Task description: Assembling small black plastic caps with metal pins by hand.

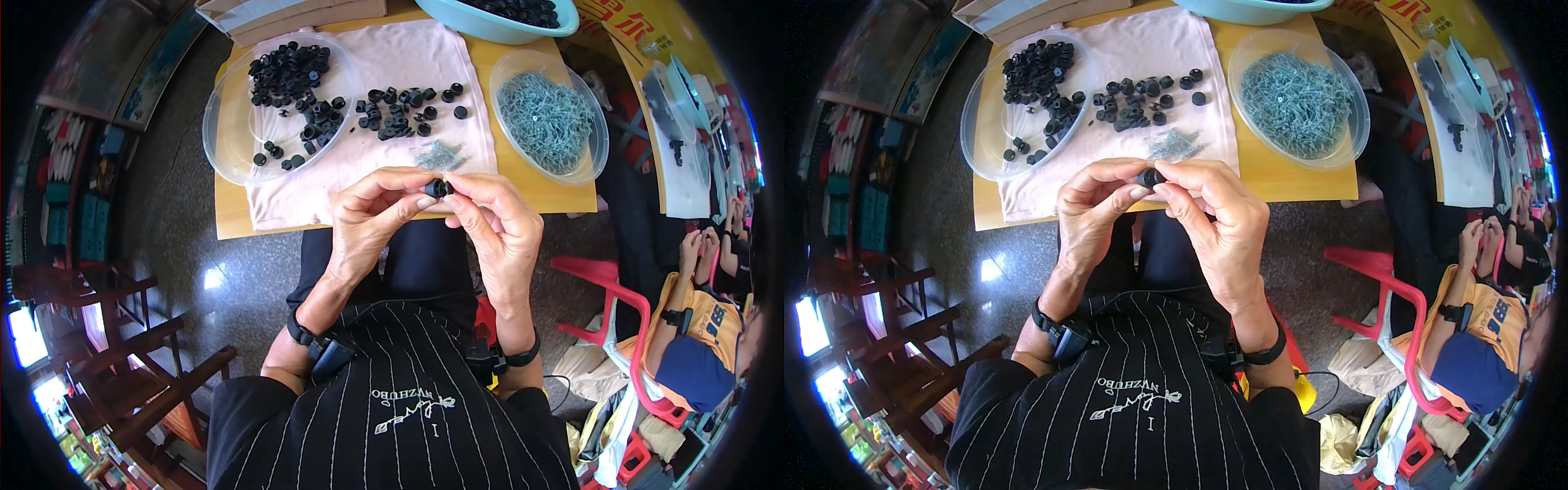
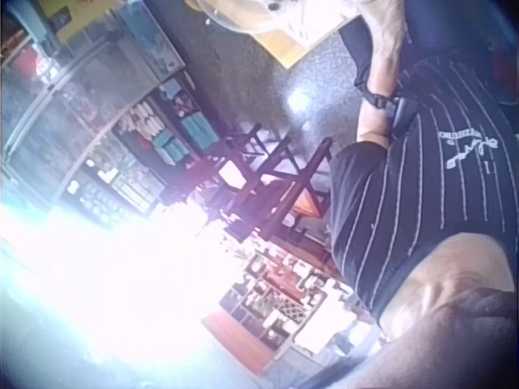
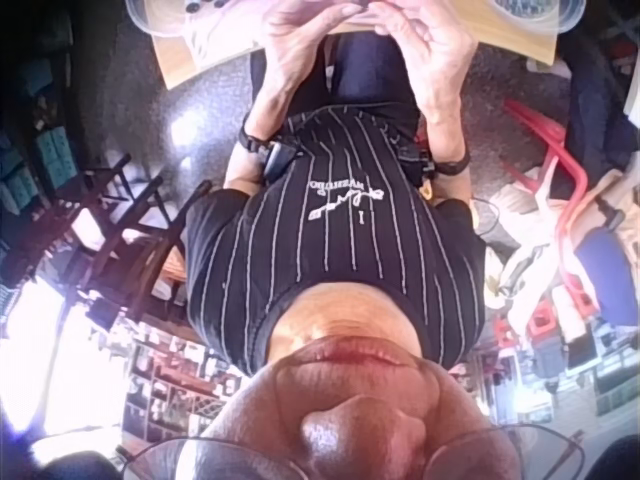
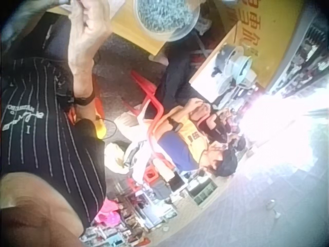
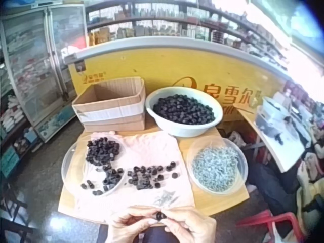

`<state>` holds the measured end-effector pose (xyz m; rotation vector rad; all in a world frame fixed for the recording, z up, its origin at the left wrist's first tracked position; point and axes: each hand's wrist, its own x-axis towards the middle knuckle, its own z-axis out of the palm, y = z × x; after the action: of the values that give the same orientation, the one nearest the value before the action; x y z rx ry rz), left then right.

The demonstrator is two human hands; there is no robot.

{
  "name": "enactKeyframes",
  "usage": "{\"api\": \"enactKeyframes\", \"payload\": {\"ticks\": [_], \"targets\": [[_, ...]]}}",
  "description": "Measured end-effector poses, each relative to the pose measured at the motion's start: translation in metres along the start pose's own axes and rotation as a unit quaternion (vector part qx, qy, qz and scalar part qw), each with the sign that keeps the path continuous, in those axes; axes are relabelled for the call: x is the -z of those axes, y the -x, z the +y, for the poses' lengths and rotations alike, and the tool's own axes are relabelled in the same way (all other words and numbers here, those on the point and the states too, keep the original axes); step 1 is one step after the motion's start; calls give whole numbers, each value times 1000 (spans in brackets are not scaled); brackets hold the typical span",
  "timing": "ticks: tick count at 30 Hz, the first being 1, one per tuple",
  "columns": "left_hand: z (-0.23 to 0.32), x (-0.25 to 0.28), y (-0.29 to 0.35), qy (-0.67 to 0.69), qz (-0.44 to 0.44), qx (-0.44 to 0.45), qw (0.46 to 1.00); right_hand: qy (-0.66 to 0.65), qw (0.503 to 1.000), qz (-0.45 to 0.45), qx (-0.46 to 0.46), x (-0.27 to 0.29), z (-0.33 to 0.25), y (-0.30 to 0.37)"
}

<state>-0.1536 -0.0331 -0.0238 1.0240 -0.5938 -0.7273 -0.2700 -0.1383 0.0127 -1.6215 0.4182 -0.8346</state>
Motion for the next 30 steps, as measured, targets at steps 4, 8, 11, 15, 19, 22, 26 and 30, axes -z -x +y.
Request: {"api": "enactKeyframes", "payload": {"ticks": [4,8,11,15,19,22,26,30], "targets": [[0,1,0,7,-7,10,1000,25,1000,-6,12,1,0,0],[1,1,-1,-1,-5,18,1000,29,1000,-6,11,0,-1,-1],[2,0,-1,-5,2,44,999,17,1000,-2,5,0,-1,0],[0,1,-1,21,3,54,998,18,1000,6,-2,-1,-1,1],[1,1,-1,17,8,73,997,16,1000,5,-18,0,-2,-1],[1,0,0,16,10,73,997,25,1000,-7,-2,2,0,-1],[-1,0,0,11,7,64,998,32,999,-16,-5,4,0,2],[2,-2,-1,14,-14,32,999,19,1000,-8,-10,3,-2,2]]}}
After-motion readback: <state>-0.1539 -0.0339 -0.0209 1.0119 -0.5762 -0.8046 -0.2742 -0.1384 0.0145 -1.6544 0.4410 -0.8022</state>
